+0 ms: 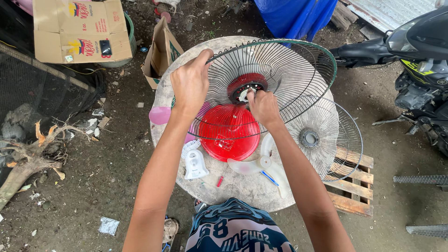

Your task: The person reassembles an electric fan on a round table. They use a screwdriver to tighten the central hub, then attach the fan blade and secure the front wire cage with a plastic nut.

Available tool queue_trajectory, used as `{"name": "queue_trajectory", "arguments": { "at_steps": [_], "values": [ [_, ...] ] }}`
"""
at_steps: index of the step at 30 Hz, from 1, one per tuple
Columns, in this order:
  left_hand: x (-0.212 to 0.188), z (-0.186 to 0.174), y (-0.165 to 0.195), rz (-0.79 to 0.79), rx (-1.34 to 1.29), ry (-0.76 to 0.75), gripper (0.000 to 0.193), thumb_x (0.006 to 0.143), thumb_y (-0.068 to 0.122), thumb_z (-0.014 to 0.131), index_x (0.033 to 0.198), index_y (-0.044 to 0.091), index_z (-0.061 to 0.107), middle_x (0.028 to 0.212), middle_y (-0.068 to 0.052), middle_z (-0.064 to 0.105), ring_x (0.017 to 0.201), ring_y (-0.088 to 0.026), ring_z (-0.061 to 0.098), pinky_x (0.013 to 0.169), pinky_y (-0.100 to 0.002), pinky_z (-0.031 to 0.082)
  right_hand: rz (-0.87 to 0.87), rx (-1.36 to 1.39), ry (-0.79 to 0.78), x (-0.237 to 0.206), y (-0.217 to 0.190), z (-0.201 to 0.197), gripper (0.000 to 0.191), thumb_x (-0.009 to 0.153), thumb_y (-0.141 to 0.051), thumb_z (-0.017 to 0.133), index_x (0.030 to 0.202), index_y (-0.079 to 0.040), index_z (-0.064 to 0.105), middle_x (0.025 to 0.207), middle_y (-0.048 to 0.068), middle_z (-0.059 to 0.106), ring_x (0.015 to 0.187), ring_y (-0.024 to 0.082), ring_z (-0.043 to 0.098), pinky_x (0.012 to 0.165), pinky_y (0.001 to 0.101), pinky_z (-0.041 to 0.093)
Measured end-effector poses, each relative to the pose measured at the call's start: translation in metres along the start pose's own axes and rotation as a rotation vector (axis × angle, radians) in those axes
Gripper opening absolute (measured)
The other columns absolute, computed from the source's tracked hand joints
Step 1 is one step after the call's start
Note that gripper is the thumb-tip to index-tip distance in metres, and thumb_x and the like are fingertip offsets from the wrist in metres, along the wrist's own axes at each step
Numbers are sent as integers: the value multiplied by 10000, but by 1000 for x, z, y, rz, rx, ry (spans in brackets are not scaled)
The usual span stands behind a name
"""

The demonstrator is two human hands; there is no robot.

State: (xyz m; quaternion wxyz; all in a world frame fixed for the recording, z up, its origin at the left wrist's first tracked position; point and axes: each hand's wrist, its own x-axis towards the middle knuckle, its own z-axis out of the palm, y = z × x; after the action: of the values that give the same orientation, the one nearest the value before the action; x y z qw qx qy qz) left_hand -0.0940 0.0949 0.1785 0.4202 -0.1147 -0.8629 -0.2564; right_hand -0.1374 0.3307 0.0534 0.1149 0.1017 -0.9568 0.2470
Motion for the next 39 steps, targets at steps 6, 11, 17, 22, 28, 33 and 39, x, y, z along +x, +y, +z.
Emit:
{"name": "queue_trajectory", "arguments": {
  "at_steps": [6, 11, 17, 22, 28, 33, 39],
  "values": [
    [1, -1, 3, -23, -8, -32, 252, 898, 20, 731, 1108, 141, 663, 713, -129, 677, 648, -353, 679, 549, -466, 486, 93, 96, -22, -5, -9, -11, 547, 1047, -355, 512, 750, 76, 673, 681, 315, 637, 667, 499, 655, 677, 552, 544],
    [3, -1, 3, -13, 6, -32, 262, 892, 14, 732, 1111, 135, 656, 711, -131, 676, 655, -356, 681, 558, -471, 485, 64, 120, -32, -1, -5, -7, 510, 1041, -333, 495, 797, 74, 681, 704, 313, 648, 680, 502, 656, 674, 548, 542],
    [5, -1, 1, -21, 6, -40, 209, 939, 48, 742, 1100, 116, 627, 725, -131, 680, 665, -362, 679, 563, -484, 476, -142, -101, -80, 0, 21, 17, 353, 1045, -259, 467, 1132, 26, 655, 853, 314, 674, 717, 482, 658, 651, 554, 532],
    [9, -8, -2, -7, -7, -34, 217, 943, 73, 746, 1104, 111, 605, 827, -123, 719, 743, -362, 703, 581, -480, 500, 99, 285, -293, 5, 32, 17, 507, 1090, -459, 402, 1362, -107, 644, 1081, 227, 715, 884, 374, 679, 772, 480, 534],
    [22, -10, -18, -23, -42, -78, 221, 935, 126, 787, 1105, 120, 645, 867, -124, 737, 774, -357, 721, 609, -482, 522, 663, 1286, -504, -20, 29, 17, 690, 996, -600, 415, 1252, -1, 644, 1115, 114, 767, 914, 206, 733, 820, 353, 559],
    [23, -13, -32, -102, 18, -37, 380, 847, 278, 894, 1080, 104, 648, 886, -106, 765, 777, -346, 737, 639, -461, 545, 349, 1012, -202, -74, 60, 24, 460, 968, -394, 626, 1174, 13, 690, 1043, 88, 739, 815, 150, 693, 708, 297, 507],
    [-21, -37, -50, -223, -287, 3, 576, 869, 268, 887, 1303, 42, 583, 1094, -167, 754, 1041, -296, 761, 910, -416, 599, 425, 488, 559, -125, 112, -29, 356, 1101, -208, 713, 959, 88, 574, 801, 145, 579, 623, 193, 419, 559, 294, 329]
  ]
}}
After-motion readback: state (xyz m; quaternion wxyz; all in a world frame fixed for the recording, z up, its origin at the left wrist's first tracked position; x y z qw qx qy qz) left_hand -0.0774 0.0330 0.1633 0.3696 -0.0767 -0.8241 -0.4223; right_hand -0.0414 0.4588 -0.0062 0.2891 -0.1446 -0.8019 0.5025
